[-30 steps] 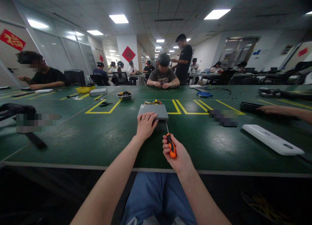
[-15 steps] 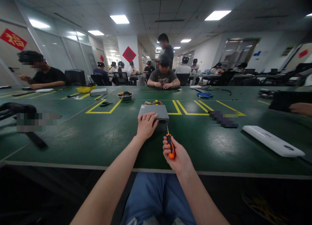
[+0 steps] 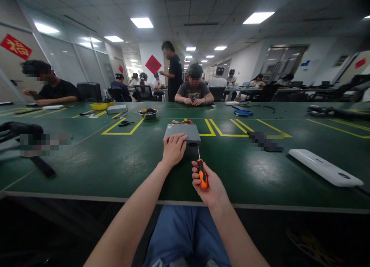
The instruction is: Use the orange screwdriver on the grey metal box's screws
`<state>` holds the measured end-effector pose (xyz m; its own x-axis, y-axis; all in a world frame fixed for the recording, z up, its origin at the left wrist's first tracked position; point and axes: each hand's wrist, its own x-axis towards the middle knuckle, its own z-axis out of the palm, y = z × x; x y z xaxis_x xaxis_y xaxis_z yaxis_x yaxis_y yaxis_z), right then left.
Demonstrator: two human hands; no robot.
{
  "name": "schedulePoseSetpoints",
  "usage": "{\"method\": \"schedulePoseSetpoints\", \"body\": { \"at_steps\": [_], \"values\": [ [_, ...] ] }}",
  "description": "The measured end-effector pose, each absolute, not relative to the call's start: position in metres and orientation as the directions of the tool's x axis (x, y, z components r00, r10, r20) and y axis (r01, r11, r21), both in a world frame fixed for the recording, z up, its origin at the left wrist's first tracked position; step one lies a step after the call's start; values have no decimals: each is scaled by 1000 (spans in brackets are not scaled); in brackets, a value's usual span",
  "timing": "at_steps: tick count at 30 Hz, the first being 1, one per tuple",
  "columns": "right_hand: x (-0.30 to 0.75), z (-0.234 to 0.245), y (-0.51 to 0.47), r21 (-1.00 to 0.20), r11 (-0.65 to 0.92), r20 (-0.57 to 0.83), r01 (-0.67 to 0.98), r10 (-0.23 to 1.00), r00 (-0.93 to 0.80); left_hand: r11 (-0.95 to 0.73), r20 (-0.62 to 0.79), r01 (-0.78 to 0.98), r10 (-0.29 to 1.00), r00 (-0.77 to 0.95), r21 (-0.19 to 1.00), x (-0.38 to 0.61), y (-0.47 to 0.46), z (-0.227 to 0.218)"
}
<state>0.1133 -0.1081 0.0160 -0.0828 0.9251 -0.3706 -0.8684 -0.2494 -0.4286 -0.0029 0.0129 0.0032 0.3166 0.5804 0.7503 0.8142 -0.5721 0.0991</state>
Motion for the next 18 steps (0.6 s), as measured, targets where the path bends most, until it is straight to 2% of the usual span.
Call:
{"method": "schedulePoseSetpoints", "body": {
  "at_steps": [6, 14, 18],
  "values": [
    [112, 10, -104, -459, -157, -361, -875, 932, 22, -582, 752, 808, 571, 329, 89, -3, 12, 4],
    [115, 8, -105, -457, -228, -333, -860, 940, -73, -572, 756, 815, 572, 320, 88, -3, 14, 3],
    [114, 4, -102, -488, -179, -306, -855, 952, -24, -574, 751, 814, 574, 326, 85, -3, 14, 3]
  ]
}}
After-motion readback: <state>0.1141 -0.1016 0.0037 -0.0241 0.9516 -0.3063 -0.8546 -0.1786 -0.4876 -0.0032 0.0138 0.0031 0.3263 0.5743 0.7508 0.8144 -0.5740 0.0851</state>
